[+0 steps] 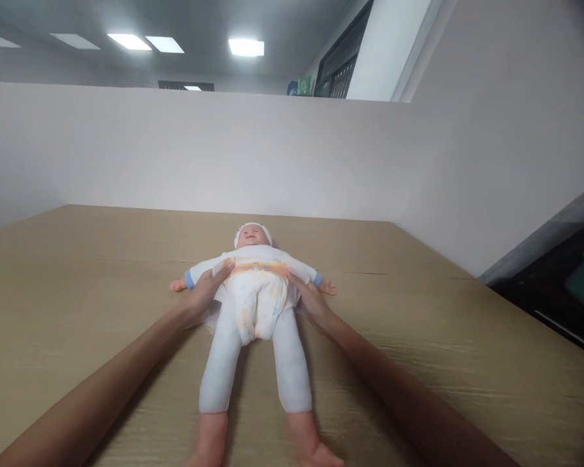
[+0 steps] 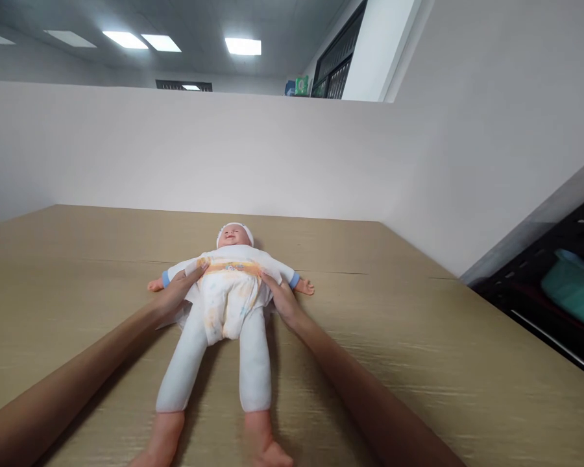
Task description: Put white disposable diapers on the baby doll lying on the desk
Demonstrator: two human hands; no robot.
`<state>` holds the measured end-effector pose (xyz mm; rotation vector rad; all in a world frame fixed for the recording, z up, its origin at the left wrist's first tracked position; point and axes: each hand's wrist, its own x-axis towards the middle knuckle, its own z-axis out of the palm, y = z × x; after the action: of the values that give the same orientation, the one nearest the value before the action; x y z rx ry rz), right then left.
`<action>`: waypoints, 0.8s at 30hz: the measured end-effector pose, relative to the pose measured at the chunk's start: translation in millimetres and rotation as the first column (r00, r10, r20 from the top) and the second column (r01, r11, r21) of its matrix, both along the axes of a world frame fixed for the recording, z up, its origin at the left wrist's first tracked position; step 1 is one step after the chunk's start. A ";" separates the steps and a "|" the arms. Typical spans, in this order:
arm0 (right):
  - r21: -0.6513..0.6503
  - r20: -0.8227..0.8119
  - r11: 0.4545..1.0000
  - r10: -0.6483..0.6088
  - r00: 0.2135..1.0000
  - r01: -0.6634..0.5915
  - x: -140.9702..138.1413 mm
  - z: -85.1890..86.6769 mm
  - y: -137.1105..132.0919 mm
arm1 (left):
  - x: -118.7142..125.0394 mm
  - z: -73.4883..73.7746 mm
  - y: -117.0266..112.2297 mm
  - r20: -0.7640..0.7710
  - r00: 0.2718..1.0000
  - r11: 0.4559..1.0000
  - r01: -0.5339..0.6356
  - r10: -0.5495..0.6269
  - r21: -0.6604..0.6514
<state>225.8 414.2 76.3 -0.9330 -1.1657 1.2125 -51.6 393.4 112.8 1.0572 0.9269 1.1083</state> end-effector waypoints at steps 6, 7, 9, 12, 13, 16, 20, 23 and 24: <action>-0.086 -0.081 0.995 0.053 0.995 -0.060 -0.8 -2.4 1.0 | -2.6 -10.8 0.7 0.050 0.998 0.999 -0.031 0.033 -0.033; -0.095 -0.087 0.994 0.051 0.995 -0.059 -0.4 -2.7 0.9 | -3.6 -11.0 -0.1 0.060 0.998 0.999 -0.021 0.023 -0.035; -0.106 -0.093 0.993 0.040 0.995 -0.050 0.5 -3.9 1.1 | -5.3 -10.2 -1.9 0.069 0.997 0.999 -0.015 0.018 -0.046; -0.098 -0.090 0.995 0.026 0.996 -0.035 1.4 -6.2 3.2 | -5.9 -8.4 -3.4 0.045 0.997 0.995 -0.054 0.058 -0.081; -0.094 -0.086 0.995 0.027 0.996 -0.035 1.5 -6.7 4.1 | -5.6 -7.9 -3.4 0.040 0.997 0.994 -0.062 0.065 -0.085; -0.075 -0.071 0.996 0.033 0.997 -0.039 0.8 -5.8 5.6 | -3.9 -6.8 -2.3 0.044 0.997 0.996 -0.059 0.062 -0.073; -0.058 -0.052 0.996 0.071 0.996 -0.074 -1.1 2.3 0.5 | -2.5 -6.2 -0.1 0.048 0.996 0.996 -0.070 0.073 -0.053; -0.031 -0.029 0.996 0.083 0.996 -0.084 -3.0 10.0 -6.7 | -4.3 -6.4 -0.8 0.046 0.997 0.998 -0.053 0.055 -0.037; -0.019 -0.020 0.997 0.076 0.997 -0.077 -3.7 11.8 -8.6 | -5.4 -6.5 -1.6 0.037 0.998 0.998 -0.044 0.046 -0.035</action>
<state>222.1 405.6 88.2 -0.8966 -1.1847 1.2942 -56.9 391.8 106.3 0.9889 0.9407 1.1420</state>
